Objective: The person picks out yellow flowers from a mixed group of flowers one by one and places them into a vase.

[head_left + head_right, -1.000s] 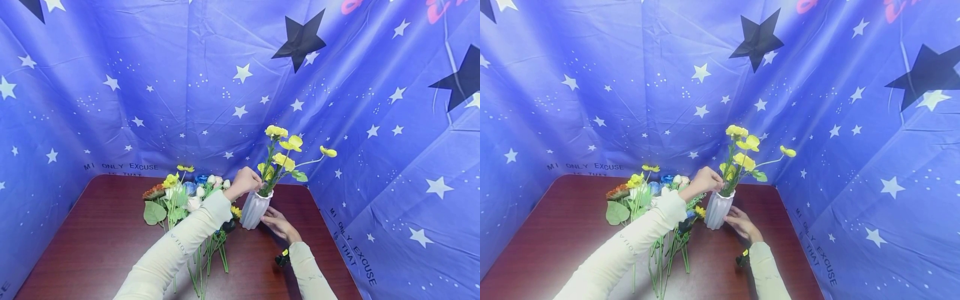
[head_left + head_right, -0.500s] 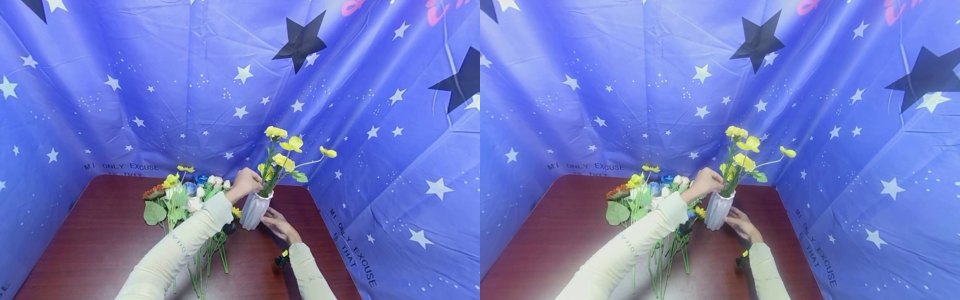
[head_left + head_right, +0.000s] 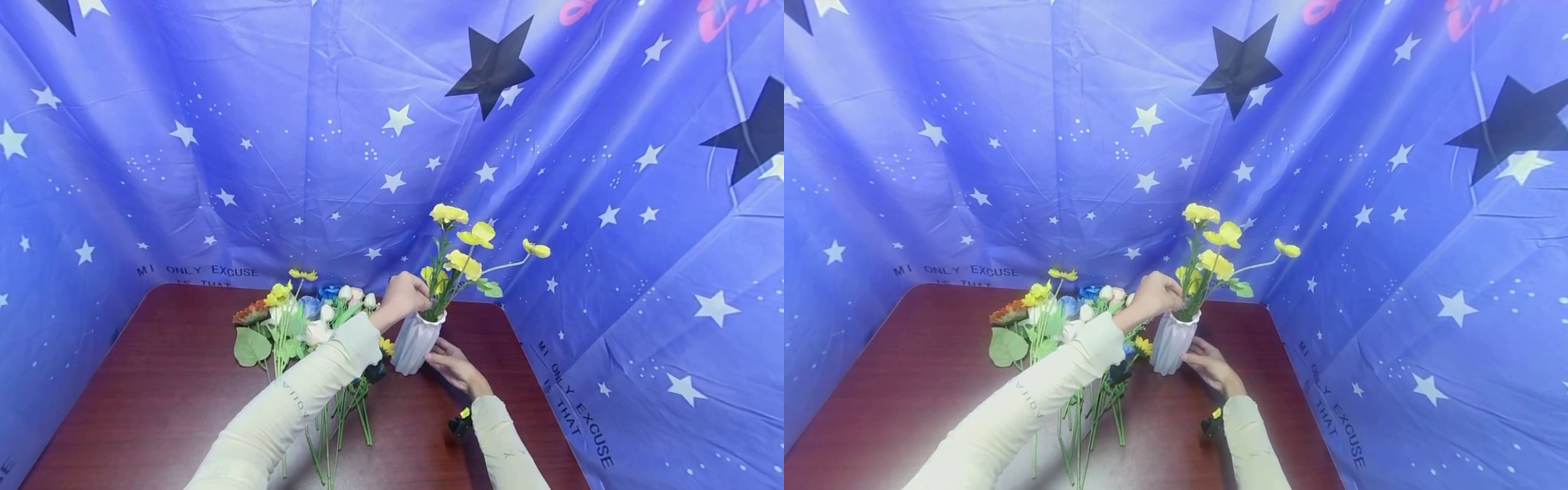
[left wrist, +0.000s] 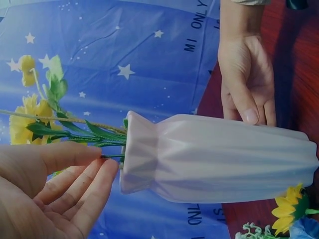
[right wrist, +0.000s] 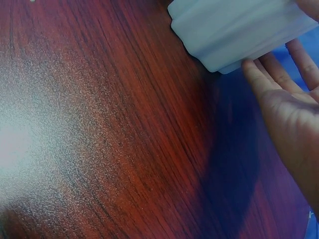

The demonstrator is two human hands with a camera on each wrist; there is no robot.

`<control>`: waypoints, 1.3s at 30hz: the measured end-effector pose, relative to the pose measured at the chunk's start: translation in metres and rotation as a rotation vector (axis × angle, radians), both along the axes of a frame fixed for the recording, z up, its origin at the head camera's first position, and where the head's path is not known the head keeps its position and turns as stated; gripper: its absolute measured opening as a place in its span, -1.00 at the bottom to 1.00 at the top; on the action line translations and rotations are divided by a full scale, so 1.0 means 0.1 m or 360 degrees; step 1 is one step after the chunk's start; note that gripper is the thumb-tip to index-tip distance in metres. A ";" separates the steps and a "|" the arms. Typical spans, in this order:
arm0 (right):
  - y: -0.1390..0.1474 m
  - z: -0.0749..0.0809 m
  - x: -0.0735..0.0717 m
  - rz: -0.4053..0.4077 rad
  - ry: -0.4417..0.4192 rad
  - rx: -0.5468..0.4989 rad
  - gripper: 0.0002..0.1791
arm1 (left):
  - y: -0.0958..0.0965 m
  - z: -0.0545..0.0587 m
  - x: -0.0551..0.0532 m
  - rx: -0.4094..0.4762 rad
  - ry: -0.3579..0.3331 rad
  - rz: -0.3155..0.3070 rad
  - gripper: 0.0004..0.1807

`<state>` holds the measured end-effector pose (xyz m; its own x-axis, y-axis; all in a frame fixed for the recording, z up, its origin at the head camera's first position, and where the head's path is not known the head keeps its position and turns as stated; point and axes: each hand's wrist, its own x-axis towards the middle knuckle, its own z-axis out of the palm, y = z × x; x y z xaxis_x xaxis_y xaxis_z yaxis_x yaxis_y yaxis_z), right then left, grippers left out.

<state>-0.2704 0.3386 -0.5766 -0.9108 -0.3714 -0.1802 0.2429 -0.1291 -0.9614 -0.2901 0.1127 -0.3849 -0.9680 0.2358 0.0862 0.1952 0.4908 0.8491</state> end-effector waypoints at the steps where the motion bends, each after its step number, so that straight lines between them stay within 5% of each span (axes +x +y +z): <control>1: 0.00 0.00 0.00 -0.0008 -0.0013 -0.0007 -0.15 | 0.00 0.00 0.00 0.0027 -0.0011 -0.0007 -0.98; 13: 0.00 0.03 -0.01 0.0036 -0.0014 0.0006 -0.17 | 0.02 0.04 0.00 0.0043 -0.0005 0.0111 -0.94; 29: 0.02 -0.01 -0.01 0.0060 0.0045 0.0035 -0.12 | 0.09 0.04 0.00 -0.0184 -0.0069 0.0093 -0.92; 39: 0.00 0.00 0.00 0.0012 0.0010 0.0027 -0.15 | 0.10 -0.02 0.00 -0.0245 0.0038 0.0015 -0.93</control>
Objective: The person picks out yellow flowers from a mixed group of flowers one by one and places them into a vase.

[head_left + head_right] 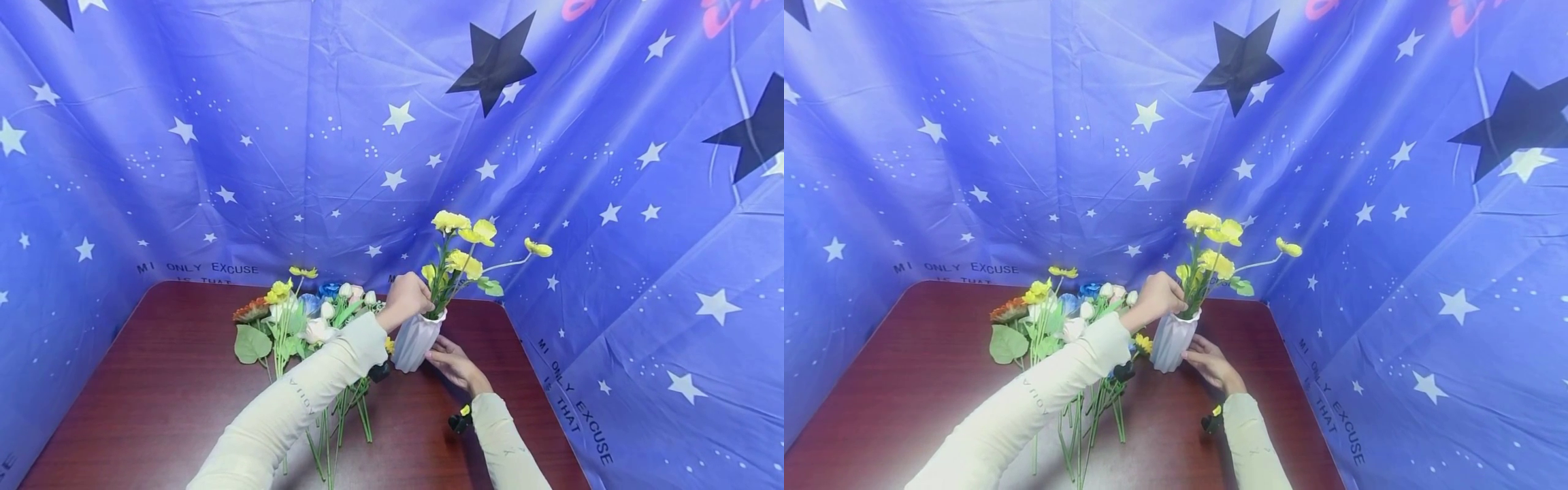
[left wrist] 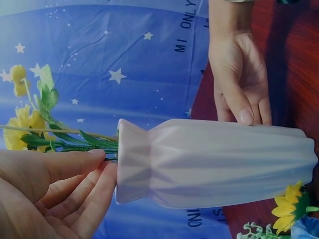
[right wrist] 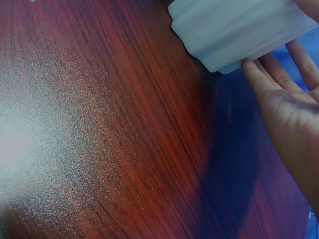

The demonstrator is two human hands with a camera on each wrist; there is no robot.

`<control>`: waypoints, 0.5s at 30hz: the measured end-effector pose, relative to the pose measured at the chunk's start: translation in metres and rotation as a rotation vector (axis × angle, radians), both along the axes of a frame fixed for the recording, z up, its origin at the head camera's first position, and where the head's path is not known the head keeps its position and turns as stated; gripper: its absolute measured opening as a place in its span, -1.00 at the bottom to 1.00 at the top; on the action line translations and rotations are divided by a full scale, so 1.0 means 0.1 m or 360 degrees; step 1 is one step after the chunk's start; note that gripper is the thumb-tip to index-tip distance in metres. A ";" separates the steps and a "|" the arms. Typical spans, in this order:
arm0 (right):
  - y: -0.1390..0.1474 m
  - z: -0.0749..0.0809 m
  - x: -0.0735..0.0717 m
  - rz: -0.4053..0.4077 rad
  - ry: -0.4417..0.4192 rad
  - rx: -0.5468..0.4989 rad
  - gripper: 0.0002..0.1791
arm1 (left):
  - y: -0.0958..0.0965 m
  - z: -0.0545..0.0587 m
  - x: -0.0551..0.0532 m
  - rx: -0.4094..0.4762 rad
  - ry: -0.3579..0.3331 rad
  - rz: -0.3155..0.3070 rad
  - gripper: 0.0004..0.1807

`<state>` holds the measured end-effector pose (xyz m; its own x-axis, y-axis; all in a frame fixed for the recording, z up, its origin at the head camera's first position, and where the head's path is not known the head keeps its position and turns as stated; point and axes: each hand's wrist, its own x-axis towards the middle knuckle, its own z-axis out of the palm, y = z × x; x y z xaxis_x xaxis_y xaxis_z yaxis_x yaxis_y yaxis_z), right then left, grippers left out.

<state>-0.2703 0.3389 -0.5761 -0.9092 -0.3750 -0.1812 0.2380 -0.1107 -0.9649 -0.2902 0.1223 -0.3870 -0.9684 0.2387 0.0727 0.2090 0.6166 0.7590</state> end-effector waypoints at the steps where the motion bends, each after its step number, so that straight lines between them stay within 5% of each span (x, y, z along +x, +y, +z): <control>1: 0.00 0.00 0.00 0.0004 0.0003 0.0006 -0.15 | 0.00 -0.01 0.00 -0.0001 -0.0001 -0.0003 -0.93; 15: -0.02 0.00 0.00 0.0000 0.0011 -0.0001 -0.15 | -0.03 -0.02 0.02 -0.0011 0.0072 -0.0027 -0.96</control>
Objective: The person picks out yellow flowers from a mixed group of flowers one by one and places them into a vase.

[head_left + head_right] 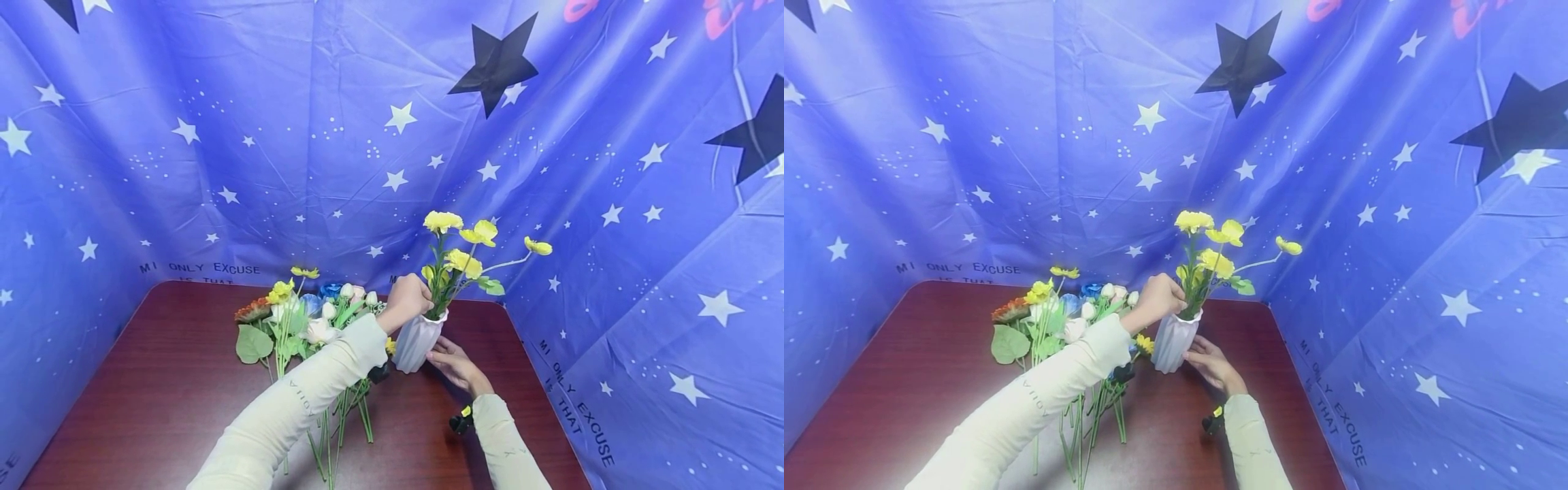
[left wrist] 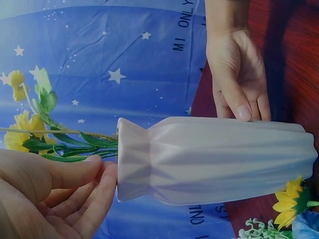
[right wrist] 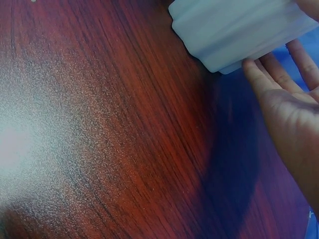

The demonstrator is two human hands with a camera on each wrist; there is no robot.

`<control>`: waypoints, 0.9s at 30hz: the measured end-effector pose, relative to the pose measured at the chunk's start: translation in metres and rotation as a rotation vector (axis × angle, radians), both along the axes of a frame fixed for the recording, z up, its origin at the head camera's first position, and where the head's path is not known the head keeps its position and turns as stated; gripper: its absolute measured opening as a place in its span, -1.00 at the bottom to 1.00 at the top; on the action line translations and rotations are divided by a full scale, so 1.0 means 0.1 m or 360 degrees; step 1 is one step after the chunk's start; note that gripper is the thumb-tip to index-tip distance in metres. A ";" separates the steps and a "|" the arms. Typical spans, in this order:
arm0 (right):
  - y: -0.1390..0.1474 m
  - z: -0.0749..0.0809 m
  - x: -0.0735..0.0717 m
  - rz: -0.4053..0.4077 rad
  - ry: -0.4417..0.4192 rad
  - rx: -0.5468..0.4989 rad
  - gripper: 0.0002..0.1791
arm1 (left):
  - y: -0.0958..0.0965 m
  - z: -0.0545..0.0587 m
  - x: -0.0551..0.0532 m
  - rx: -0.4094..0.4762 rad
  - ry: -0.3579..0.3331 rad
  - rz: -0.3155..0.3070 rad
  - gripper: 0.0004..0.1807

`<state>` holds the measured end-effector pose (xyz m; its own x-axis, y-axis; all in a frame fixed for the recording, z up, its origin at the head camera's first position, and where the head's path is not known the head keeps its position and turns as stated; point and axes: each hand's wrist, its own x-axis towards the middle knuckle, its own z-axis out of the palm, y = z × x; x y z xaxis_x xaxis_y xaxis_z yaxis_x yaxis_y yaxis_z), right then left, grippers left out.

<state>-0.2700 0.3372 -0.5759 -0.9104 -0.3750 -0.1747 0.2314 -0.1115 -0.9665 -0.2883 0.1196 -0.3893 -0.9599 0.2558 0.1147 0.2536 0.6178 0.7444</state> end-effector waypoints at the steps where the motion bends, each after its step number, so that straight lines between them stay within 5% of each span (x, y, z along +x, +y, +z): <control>1: 0.00 0.00 0.00 -0.0008 -0.0003 -0.0003 -0.15 | 0.00 0.00 0.00 0.0004 0.0006 -0.0005 -0.95; 27: 0.02 -0.01 0.03 0.0002 0.0005 -0.0062 -0.14 | -0.05 0.06 0.03 0.0176 -0.0002 0.0057 -0.89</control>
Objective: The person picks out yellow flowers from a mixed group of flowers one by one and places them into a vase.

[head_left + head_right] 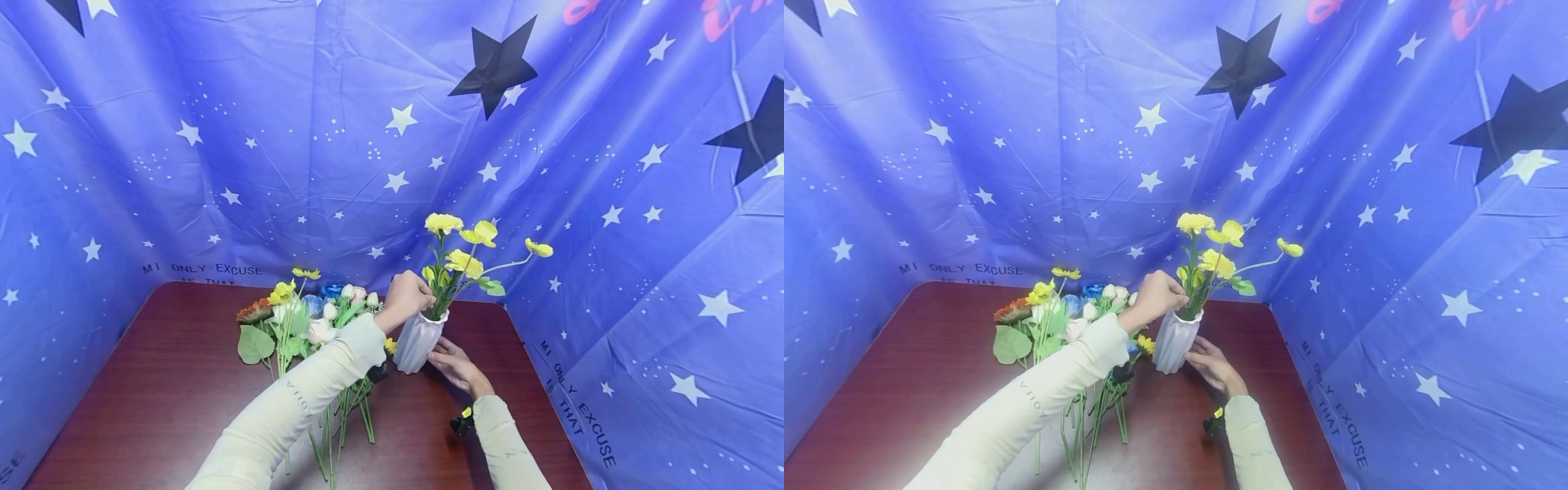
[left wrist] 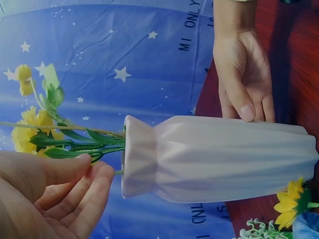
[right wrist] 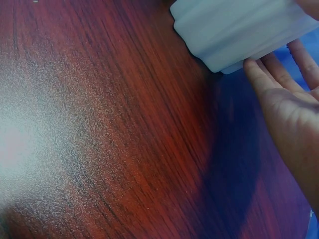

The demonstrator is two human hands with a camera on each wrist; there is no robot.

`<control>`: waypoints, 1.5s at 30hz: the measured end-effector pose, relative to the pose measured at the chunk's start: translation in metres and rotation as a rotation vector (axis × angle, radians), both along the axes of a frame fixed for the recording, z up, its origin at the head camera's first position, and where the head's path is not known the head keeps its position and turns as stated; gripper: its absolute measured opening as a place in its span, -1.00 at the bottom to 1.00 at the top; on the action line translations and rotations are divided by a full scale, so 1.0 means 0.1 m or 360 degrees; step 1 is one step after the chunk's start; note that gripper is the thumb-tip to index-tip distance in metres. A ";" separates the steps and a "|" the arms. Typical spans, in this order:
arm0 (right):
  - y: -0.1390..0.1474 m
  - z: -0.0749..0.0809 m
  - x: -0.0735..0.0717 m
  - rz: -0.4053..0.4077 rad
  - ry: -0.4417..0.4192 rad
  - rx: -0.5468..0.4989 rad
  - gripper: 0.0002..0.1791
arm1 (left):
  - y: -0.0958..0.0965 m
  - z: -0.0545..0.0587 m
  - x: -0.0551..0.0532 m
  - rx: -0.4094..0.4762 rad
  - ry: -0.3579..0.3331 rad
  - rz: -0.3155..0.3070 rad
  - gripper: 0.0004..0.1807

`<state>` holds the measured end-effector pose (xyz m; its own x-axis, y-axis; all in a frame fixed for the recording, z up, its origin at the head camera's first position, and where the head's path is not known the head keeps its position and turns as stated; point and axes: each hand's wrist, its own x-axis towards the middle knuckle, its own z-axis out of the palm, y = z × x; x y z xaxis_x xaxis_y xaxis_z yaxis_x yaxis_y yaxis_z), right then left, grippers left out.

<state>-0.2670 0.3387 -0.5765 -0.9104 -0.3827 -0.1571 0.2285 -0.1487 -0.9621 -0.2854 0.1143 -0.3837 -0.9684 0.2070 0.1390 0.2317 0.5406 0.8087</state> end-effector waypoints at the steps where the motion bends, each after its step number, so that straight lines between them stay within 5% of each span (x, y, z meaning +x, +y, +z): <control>1: 0.00 0.00 0.00 0.0002 -0.0003 -0.0006 -0.14 | 0.01 -0.01 0.00 0.0000 0.0001 0.0000 -0.89; 16: 0.00 0.03 0.00 0.0034 -0.0028 -0.0016 -0.09 | 0.04 -0.08 -0.03 -0.0012 -0.0019 0.0009 -0.88; 36: 0.01 0.00 -0.01 -0.0006 -0.0045 0.0015 -0.17 | 0.03 0.01 -0.02 0.0038 0.0002 0.0050 -0.91; 45: 0.06 -0.08 -0.04 0.0116 0.0134 -0.0078 0.03 | 0.10 -0.04 -0.04 0.0029 0.0077 0.0046 -0.87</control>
<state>-0.2709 0.3442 -0.5844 -0.8892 -0.4535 -0.0608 0.1592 -0.1820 -0.9703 -0.2898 0.1243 -0.3879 -0.9659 0.1764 0.1896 0.2557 0.5329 0.8067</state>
